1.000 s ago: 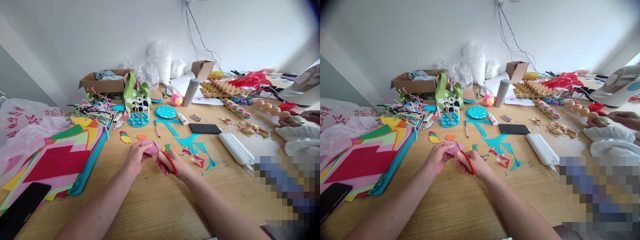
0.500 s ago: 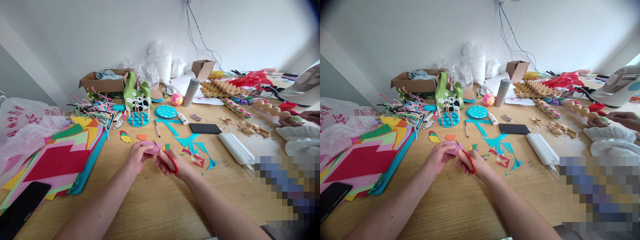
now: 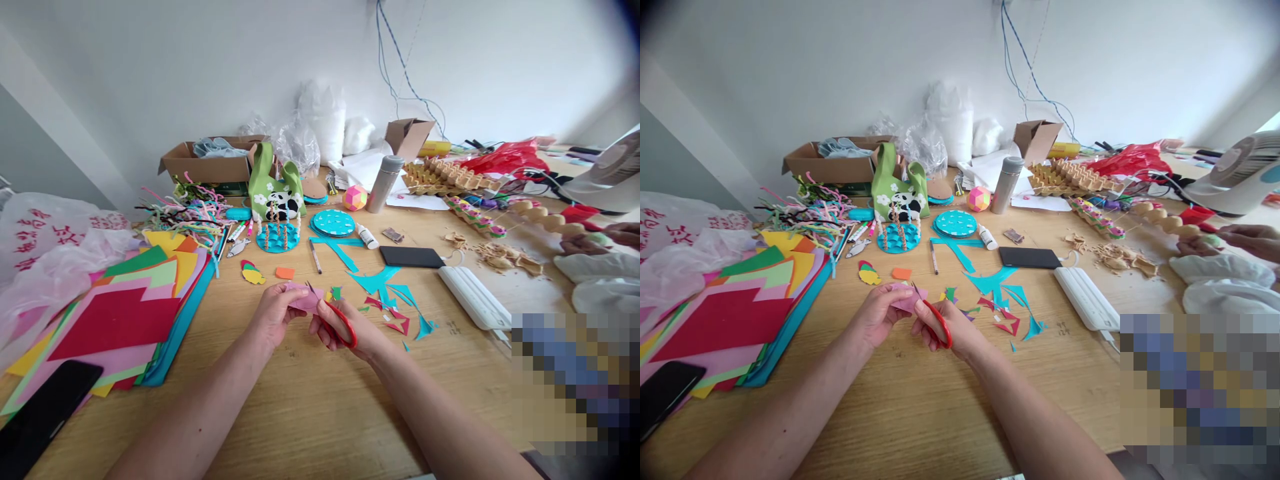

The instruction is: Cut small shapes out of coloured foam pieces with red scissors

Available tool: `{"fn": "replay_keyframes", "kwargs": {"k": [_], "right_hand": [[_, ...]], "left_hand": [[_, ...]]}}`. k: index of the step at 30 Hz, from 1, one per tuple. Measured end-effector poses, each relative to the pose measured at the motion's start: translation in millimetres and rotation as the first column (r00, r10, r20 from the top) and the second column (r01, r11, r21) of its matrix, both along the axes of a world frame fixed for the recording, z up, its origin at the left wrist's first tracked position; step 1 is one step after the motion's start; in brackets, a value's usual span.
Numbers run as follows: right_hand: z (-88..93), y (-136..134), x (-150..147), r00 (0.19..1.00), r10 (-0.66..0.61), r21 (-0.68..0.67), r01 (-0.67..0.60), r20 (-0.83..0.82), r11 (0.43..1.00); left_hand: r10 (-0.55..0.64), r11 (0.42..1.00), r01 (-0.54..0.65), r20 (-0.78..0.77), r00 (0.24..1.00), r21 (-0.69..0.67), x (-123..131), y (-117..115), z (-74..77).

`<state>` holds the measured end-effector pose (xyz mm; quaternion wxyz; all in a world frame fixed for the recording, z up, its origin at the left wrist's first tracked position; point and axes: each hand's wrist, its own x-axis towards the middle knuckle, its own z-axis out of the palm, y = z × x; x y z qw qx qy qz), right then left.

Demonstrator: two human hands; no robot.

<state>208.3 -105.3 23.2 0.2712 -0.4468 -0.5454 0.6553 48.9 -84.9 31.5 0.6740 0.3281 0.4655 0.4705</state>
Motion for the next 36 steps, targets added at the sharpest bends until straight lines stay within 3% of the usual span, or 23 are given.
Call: {"fn": "replay_keyframes", "kwargs": {"k": [15,36], "right_hand": [[1.4,-0.5,-0.5,1.000,-0.010,0.001,0.010,-0.019,1.000],[3.2,1.0,0.3,1.000,-0.024,-0.025,0.023,-0.004,0.999]], "left_hand": [[-0.021,1.000,0.022,0.115,0.993,-0.004,6.6,-4.5,4.0],[-0.013,1.000,0.012,0.131,0.991,0.003,5.1,-3.9,1.9]]}}
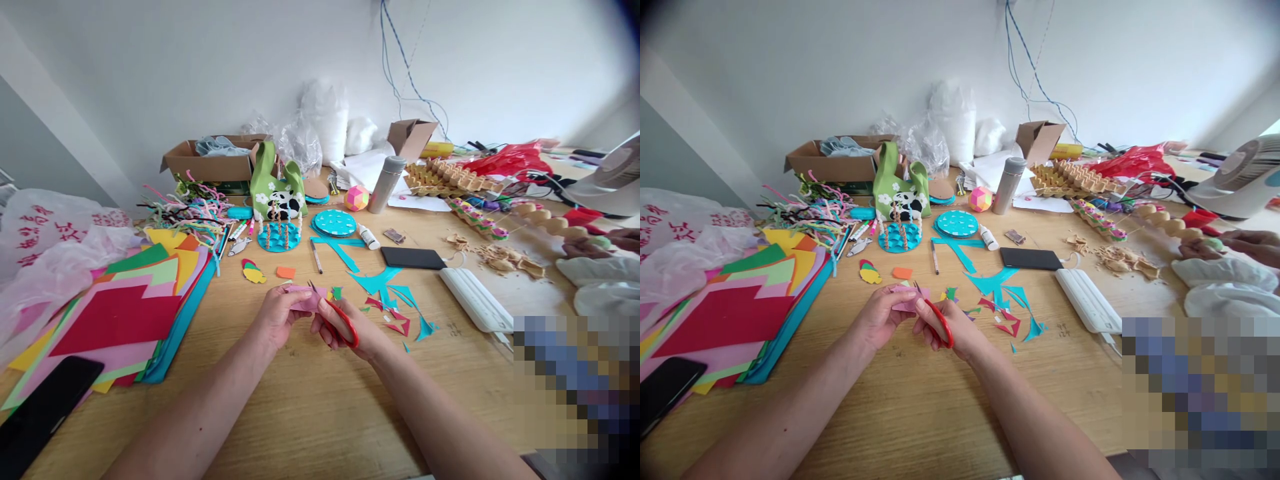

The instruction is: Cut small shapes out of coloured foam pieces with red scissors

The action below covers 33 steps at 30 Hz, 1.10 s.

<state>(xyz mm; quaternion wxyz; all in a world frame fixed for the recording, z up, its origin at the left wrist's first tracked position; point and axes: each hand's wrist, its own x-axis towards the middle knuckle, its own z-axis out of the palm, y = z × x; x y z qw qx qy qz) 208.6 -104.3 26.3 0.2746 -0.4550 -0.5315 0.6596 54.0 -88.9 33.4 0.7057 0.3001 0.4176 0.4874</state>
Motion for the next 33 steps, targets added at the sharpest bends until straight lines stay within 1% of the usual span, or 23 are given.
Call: {"fn": "replay_keyframes", "kwargs": {"k": [7,13,27,33], "right_hand": [[-1.8,-0.8,0.3,1.000,0.002,0.009,-0.002,0.018,1.000],[-1.1,-1.1,-0.3,1.000,0.004,0.008,-0.004,0.004,1.000],[-1.0,-1.6,-0.4,1.000,0.002,0.031,-0.002,0.026,1.000],[-1.5,-1.0,0.2,0.999,0.003,0.027,-0.004,0.036,1.000]], "left_hand": [[-0.007,1.000,0.007,-0.018,1.000,-0.006,-0.8,0.1,0.6],[-0.036,0.999,0.036,-0.005,0.999,0.008,-1.4,0.4,0.6],[-0.010,1.000,0.009,-0.019,1.000,-0.012,-2.1,1.2,-1.5],[-0.021,1.000,0.021,-0.041,0.999,-0.004,-2.1,1.3,-1.3]]}}
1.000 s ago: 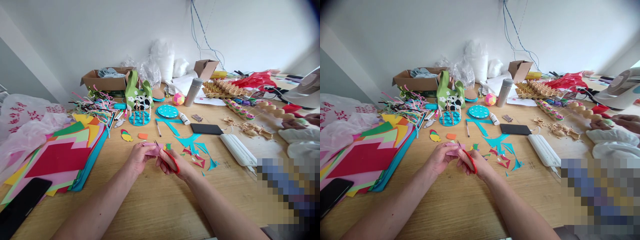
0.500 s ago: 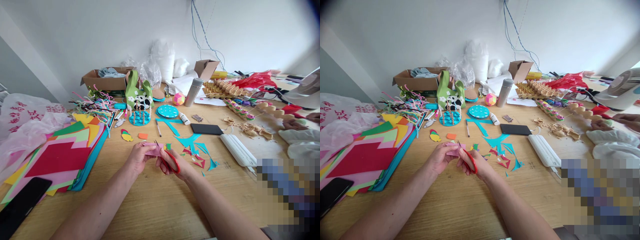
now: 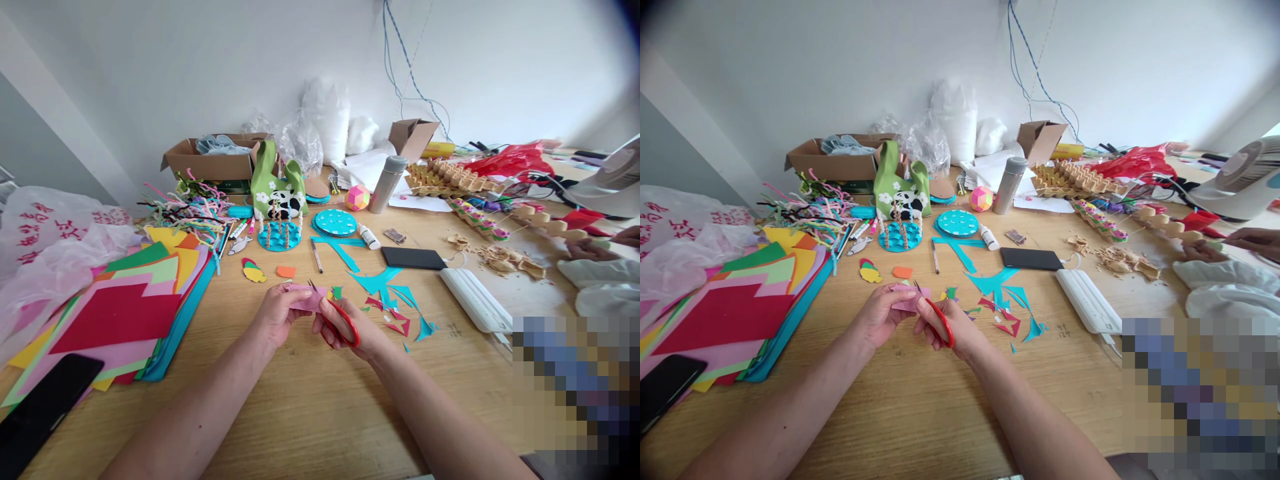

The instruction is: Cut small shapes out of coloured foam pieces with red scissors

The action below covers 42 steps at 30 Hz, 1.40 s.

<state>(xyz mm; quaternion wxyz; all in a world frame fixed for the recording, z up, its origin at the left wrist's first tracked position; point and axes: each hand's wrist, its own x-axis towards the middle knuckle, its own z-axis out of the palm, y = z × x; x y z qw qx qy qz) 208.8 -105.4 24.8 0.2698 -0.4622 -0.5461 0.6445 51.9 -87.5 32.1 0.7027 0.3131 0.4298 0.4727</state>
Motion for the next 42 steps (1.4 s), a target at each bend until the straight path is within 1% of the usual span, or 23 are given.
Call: {"fn": "replay_keyframes", "kwargs": {"k": [9,14,20,32,38,42], "right_hand": [[3.7,-0.3,-0.3,1.000,-0.002,-0.007,0.002,0.016,1.000],[6.4,-1.1,-0.7,1.000,-0.002,-0.010,0.003,0.026,1.000],[5.1,-0.9,0.1,0.999,0.021,0.016,-0.021,0.024,1.000],[4.0,-1.1,1.1,0.999,0.031,0.028,-0.032,0.023,0.999],[4.8,-0.4,1.0,1.000,0.020,0.025,-0.021,0.016,0.999],[3.8,-0.5,1.5,1.000,0.003,0.035,-0.004,0.019,0.999]], "left_hand": [[-0.030,0.999,0.030,0.011,0.999,0.036,-0.2,-0.3,2.5],[-0.026,0.999,0.026,-0.002,1.000,0.044,-1.4,0.2,1.9],[-0.011,0.999,0.011,-0.015,1.000,0.042,-1.7,0.8,1.4],[-0.022,0.999,0.022,-0.017,1.000,0.035,-3.4,1.7,3.0],[0.041,0.999,-0.041,-0.008,0.999,0.017,-1.9,1.0,3.9],[-0.031,0.999,0.032,-0.016,0.999,0.031,-1.2,-0.5,4.2]]}}
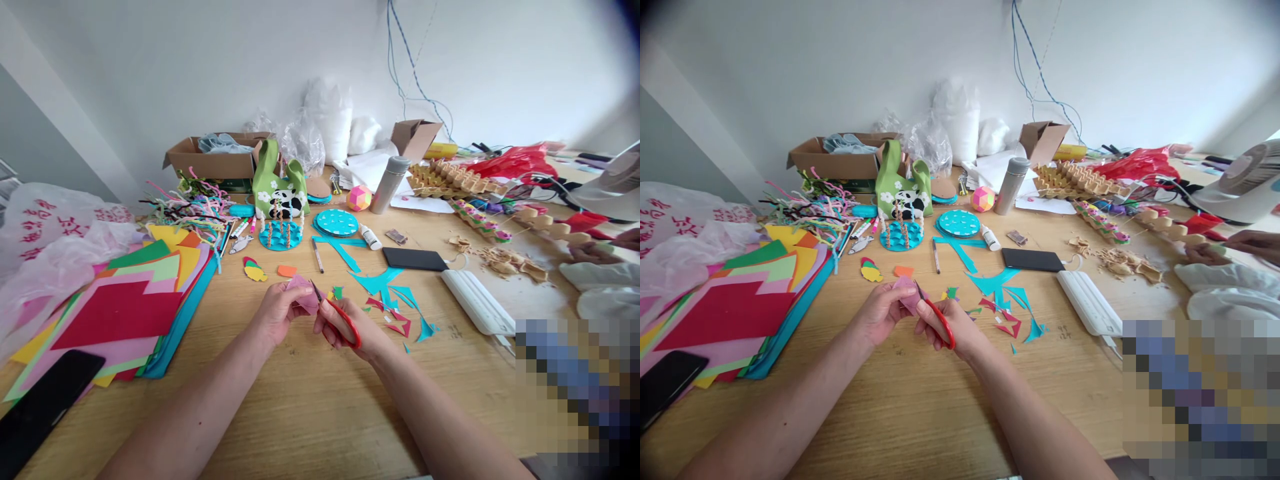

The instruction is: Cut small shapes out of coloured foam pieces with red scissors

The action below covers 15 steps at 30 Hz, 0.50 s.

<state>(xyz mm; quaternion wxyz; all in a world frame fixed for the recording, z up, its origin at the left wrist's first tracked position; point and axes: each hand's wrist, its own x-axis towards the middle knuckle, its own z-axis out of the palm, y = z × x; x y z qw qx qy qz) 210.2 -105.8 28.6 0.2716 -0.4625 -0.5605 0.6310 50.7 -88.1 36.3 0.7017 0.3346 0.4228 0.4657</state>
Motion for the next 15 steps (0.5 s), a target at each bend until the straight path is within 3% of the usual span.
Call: {"fn": "replay_keyframes", "kwargs": {"k": [15], "right_hand": [[0.0,0.0,-0.8,1.000,-0.005,-0.018,0.005,-0.007,1.000]], "left_hand": [[0.062,0.997,-0.060,-0.041,0.997,0.044,2.0,-1.2,3.1]]}}
